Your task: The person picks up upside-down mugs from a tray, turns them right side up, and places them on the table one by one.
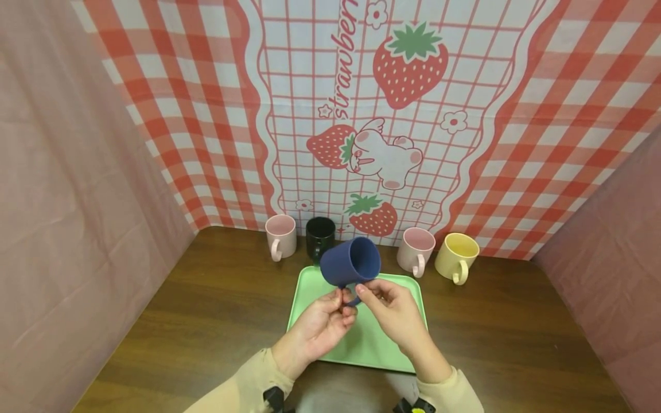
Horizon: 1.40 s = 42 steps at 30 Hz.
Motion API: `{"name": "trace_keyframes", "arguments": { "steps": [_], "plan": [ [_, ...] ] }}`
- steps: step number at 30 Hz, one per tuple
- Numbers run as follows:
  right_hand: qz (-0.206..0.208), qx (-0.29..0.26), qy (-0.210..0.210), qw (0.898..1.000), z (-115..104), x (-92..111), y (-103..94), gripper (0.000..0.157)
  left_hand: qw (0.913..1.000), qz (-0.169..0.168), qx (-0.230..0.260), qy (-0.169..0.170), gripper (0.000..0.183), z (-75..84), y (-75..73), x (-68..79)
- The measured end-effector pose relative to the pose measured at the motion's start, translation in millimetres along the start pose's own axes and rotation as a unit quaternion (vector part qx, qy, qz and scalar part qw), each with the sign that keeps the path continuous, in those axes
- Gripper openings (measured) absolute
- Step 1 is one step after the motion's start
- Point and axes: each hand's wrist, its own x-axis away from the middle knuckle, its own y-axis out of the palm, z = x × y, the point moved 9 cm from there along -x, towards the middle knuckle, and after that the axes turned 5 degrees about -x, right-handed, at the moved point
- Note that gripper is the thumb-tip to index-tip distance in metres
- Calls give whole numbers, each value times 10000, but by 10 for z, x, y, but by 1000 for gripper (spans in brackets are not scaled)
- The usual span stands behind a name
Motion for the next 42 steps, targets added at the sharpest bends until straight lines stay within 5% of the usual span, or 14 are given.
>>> {"name": "trace_keyframes", "arguments": {
  "steps": [12,29,42],
  "plan": [
    [-225,-162,508,9983,52,26,41,21,9966,298,-766,60,22,-17,-94,-18],
    [-358,-7,492,9981,3,73,43,20,9843,365,-1713,196,23,-6,-108,-5],
    [-232,-891,356,9951,3,103,118,25,9750,163,-2214,-12,23,29,-13,5]
  ]
}}
